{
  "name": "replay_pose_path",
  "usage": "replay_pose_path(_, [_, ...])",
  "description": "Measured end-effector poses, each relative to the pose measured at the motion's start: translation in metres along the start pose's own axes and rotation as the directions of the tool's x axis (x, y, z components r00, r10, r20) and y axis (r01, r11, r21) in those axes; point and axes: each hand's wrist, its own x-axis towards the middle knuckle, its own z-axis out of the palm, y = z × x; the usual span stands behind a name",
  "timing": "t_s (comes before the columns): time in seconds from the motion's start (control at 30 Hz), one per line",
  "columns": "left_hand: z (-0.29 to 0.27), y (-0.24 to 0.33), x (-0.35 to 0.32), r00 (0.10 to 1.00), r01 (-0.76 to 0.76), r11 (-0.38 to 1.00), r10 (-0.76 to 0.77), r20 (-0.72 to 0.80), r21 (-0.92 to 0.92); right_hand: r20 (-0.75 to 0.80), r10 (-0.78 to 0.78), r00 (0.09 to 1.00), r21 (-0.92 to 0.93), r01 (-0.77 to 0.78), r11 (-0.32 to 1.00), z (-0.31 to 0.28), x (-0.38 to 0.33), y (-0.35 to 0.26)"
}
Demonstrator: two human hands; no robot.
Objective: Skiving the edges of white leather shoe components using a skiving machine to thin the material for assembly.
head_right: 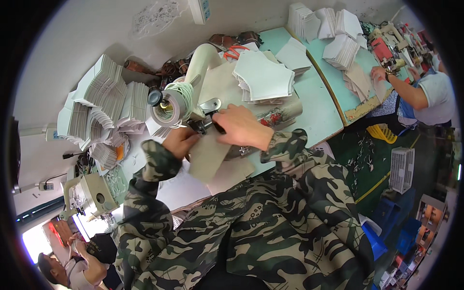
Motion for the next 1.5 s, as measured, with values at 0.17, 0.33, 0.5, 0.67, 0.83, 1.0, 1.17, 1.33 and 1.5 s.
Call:
replay_pose_path(0.17, [-0.002, 0.008, -0.004, 0.997, 0.048, 0.988, -0.055, 0.046, 0.145, 0.149, 0.061, 0.987, -0.097, -0.047, 0.994, 0.002, 0.011, 0.001])
replay_pose_path(0.33, [-0.007, 0.02, -0.022, 0.938, 0.182, 0.969, -0.12, 0.326, -0.168, 0.112, 0.236, 0.965, 0.746, -0.238, 0.622, 0.013, -0.015, -0.003])
replay_pose_path(0.5, [-0.02, -0.042, -0.003, 0.841, 0.323, 0.856, -0.065, 0.538, -0.402, 0.563, 0.022, 0.826, 0.481, -0.35, 0.804, 0.01, -0.017, -0.015])
replay_pose_path(0.67, [-0.046, -0.041, 0.025, 0.841, 0.29, 0.934, -0.144, 0.522, -0.208, 0.158, 0.114, 0.981, 0.371, -0.165, 0.914, -0.004, -0.012, -0.005])
replay_pose_path(0.83, [-0.034, -0.002, 0.028, 0.921, 0.198, 0.976, -0.215, 0.323, 0.086, -0.098, 0.068, 0.993, 0.038, -0.065, 0.997, -0.005, 0.002, 0.006])
replay_pose_path(1.0, [0.034, 0.022, -0.019, 0.999, -0.039, 0.799, 0.026, 0.029, 0.6, -0.112, -0.027, 0.993, 0.135, 0.042, 0.99, -0.063, -0.006, 0.014])
replay_pose_path(1.17, [0.145, -0.029, -0.054, 0.975, -0.201, 0.708, 0.21, 0.07, 0.677, -0.433, -0.021, 0.901, -0.236, -0.09, 0.968, -0.076, -0.029, 0.042])
replay_pose_path(1.33, [0.139, -0.025, -0.064, 0.952, -0.243, 0.666, 0.302, 0.043, 0.705, -0.228, 0.203, 0.952, 0.417, -0.093, 0.904, -0.032, -0.051, 0.007])
replay_pose_path(1.5, [0.137, -0.024, -0.06, 0.992, -0.092, 0.759, 0.129, -0.01, 0.645, 0.179, 0.105, 0.978, 0.462, -0.178, 0.869, 0.033, -0.062, 0.014])
